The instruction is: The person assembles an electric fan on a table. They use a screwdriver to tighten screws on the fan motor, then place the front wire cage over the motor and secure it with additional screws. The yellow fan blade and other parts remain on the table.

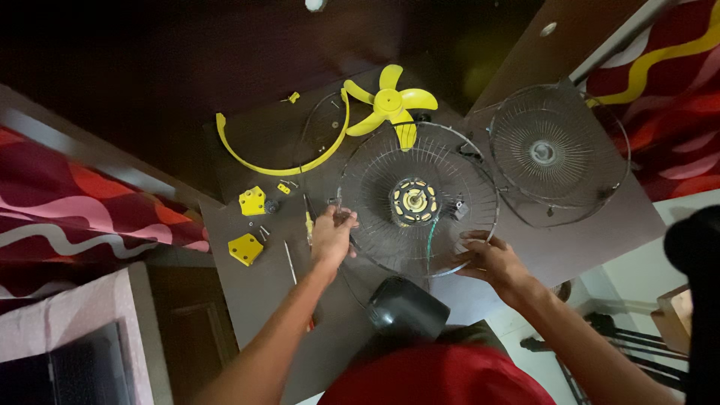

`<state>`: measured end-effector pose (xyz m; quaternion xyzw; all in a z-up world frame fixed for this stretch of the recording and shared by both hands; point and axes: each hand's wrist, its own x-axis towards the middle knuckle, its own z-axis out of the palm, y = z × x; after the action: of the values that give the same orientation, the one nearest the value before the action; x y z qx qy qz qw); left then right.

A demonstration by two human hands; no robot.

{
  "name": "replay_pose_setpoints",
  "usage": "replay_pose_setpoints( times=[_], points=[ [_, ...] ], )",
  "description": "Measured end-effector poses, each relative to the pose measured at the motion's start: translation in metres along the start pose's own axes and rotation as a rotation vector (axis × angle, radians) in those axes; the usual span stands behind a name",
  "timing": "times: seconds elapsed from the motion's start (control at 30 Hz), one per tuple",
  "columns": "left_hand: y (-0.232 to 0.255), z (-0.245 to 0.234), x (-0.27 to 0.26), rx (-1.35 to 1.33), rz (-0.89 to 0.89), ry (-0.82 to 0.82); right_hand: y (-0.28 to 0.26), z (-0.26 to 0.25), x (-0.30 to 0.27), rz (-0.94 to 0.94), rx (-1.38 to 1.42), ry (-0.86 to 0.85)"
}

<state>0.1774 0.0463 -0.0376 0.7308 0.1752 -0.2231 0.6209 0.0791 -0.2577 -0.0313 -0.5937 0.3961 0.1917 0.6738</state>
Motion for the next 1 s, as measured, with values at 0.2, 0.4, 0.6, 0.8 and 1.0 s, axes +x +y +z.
replay_pose_setpoints(
  times=[0.2,0.4,0.6,0.8,1.0],
  points=[
    [-0.0064,0.0013,0.0022,-0.048,0.033,-0.003,0.0021,-0.0020,0.0032,-0.021,0.015,-0.009],
    [-0.0096,0.0021,0.0039,-0.087,0.023,0.005,0.0031,-0.0022,0.0056,-0.010,0.035,-0.003],
    [-0.0064,0.0022,0.0017,-0.057,0.040,0.013,0.0024,-0.0032,0.0027,-0.037,0.023,-0.035],
    [-0.0024,0.0021,-0.0006,-0.035,0.020,0.018,-0.0010,-0.0022,0.0005,-0.028,0.012,-0.047],
    [-0.0086,0.0022,0.0029,-0.084,0.063,-0.002,-0.0009,-0.0002,0.0012,-0.023,0.020,0.001]
  ],
)
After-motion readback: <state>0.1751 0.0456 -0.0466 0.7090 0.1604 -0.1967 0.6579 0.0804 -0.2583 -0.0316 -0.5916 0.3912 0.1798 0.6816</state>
